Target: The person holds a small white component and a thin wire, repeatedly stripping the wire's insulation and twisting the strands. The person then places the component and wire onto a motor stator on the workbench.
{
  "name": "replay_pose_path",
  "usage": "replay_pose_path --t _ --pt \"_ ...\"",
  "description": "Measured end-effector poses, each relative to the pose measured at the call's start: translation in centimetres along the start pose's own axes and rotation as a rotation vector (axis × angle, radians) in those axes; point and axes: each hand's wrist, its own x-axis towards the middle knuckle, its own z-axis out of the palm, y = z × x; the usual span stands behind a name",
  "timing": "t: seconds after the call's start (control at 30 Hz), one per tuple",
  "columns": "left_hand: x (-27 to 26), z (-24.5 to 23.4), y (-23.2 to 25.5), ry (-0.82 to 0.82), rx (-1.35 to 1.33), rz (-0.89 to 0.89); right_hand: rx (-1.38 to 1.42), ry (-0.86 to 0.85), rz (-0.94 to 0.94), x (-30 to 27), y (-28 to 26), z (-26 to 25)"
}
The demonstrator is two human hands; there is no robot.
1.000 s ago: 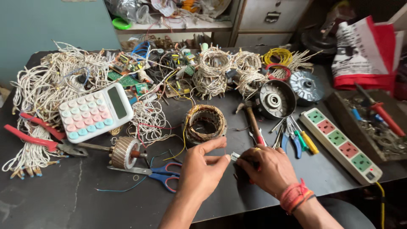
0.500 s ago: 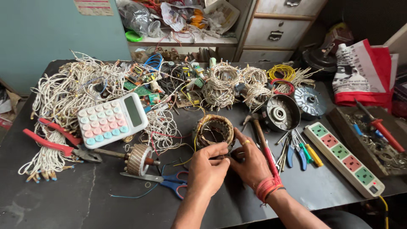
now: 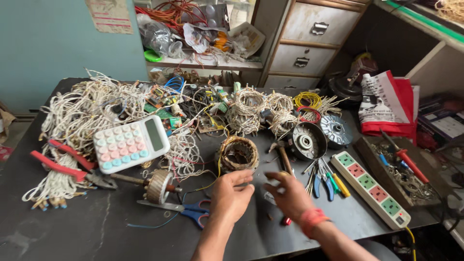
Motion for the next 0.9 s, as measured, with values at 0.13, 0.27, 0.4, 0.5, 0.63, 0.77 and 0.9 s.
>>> replay_pose_path --t 0.13,0.27,0.4,0.5,0.63,0.77,0.9 --pt "-0.6 0.0 -0.2 -0.017 0.071 -0.007 -0.075 -0.092 0.138 -3.5 2.5 -3.4" --pt "-0.3 0.3 1.0 -0.049 0.061 -0.027 -0.249 -0.213 0.124 -3.4 2.1 -4.4" --pt "-1.1 0.4 2.1 -0.069 0.081 -0.009 -0.357 -0.161 0.026 -2.2 0.6 -3.8" --pt "-1.7 0.1 2.9 -0.109 0.08 0.017 -0.378 -0.219 0.013 -1.4 -0.3 -3.6" --pt "-2.2 -0.4 3.2 -0.15 0.016 -0.061 -0.381 -0.331 0.109 -0.7 -0.6 -3.9" --pt "-2.5 -0.3 2.3 -0.174 -0.005 -0.112 -0.357 -0.308 0.088 -1.2 -0.5 -3.8" --pt "-2.7 -0.5 1.5 -0.244 0.014 -0.07 -0.335 -0.292 0.078 -0.9 -0.3 -3.6"
